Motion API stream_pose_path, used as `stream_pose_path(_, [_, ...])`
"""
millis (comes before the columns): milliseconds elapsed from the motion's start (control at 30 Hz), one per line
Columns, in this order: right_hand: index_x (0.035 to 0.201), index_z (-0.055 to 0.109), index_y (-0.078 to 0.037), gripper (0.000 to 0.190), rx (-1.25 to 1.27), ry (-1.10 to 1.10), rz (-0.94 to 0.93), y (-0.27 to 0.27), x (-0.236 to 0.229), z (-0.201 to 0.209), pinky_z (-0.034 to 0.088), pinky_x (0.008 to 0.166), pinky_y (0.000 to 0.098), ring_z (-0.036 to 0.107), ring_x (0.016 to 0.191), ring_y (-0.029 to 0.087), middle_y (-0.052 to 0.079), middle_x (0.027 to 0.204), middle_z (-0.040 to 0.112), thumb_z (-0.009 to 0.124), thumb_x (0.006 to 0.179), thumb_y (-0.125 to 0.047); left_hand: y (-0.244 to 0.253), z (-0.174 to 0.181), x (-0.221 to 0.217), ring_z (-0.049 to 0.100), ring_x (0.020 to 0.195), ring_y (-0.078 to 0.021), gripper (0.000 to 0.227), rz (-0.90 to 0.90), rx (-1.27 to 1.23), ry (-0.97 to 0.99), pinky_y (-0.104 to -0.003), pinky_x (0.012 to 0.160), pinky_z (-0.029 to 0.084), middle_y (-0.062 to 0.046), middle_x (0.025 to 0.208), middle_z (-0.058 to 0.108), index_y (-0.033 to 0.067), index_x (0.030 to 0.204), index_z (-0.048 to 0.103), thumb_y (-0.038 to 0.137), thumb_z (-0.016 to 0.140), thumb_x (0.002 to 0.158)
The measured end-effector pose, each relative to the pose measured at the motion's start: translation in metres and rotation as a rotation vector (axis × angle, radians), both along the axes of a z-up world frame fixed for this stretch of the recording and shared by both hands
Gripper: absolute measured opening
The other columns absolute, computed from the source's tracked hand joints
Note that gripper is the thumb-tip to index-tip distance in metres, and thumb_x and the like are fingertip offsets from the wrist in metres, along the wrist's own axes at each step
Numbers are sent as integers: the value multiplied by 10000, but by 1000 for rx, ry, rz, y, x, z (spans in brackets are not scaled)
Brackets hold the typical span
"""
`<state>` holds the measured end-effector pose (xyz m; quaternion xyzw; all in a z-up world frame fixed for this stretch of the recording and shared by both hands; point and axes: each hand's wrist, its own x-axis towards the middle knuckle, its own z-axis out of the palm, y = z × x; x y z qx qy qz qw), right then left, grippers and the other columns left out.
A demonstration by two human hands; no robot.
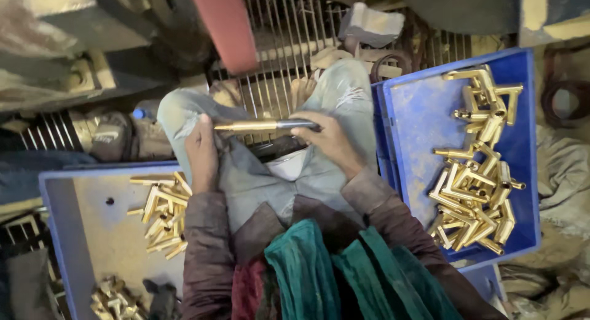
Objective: The person sits on the floor and uses a belt sander to polish brass L-shaped metal parts. They pick up parts from a blue bin, press them against the moving belt, and place them back into the bin.
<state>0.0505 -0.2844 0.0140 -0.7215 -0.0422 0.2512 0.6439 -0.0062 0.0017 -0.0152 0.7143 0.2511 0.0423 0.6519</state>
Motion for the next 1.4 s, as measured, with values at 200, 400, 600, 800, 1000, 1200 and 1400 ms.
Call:
stream_pose_path(200, [1224,722,-7,315,-47,-71,-23,4,-3,12,487,683,216,586,789,51,-12,977,695,762,932,-119,-1,1,2,465,559,-86,444,47,-251,-9,-264,515,376,10,646,504,86,754,548,373,558,1092])
stream_pose_path(400, [1237,727,-36,321,-106,-117,-10,4,0,15,473,656,227,569,736,72,-2,951,663,759,935,-142,-3,11,6,466,581,-81,394,10,-373,-34,-256,541,394,23,678,498,81,850,577,378,527,1104])
stream_pose_path(600, [1280,715,-17,306,-231,-621,162,-3,34,22,491,820,269,611,926,132,40,1041,661,786,998,-112,8,21,26,411,522,-79,457,-32,-438,10,-240,468,310,12,658,539,61,943,676,436,461,1092])
stream_pose_path(800, [1275,690,-6,315,-103,-317,151,5,86,14,490,697,225,578,813,90,36,1090,634,748,982,-104,15,-7,72,469,543,-84,524,-89,-493,-9,-249,447,336,17,684,512,28,978,700,492,487,1092])
stream_pose_path(1000, [1252,696,5,271,-111,-382,147,3,87,-2,514,759,231,600,940,102,43,1148,627,747,1000,-80,12,-18,79,527,547,-85,567,-133,-452,56,-236,446,376,-11,716,629,45,952,692,560,476,1050])
stream_pose_path(1200, [1247,703,-9,291,-125,-287,87,3,85,0,515,734,227,599,916,100,35,1159,631,768,979,-101,8,-24,85,553,562,-81,544,-108,-478,103,-229,438,378,1,730,605,60,971,670,572,500,1044])
stream_pose_path(1400, [1250,697,-10,291,-104,-298,106,2,88,-4,526,737,228,610,950,99,46,1205,638,767,986,-109,8,-25,82,539,540,-73,528,-122,-467,100,-214,429,359,2,701,606,86,953,680,574,498,1032])
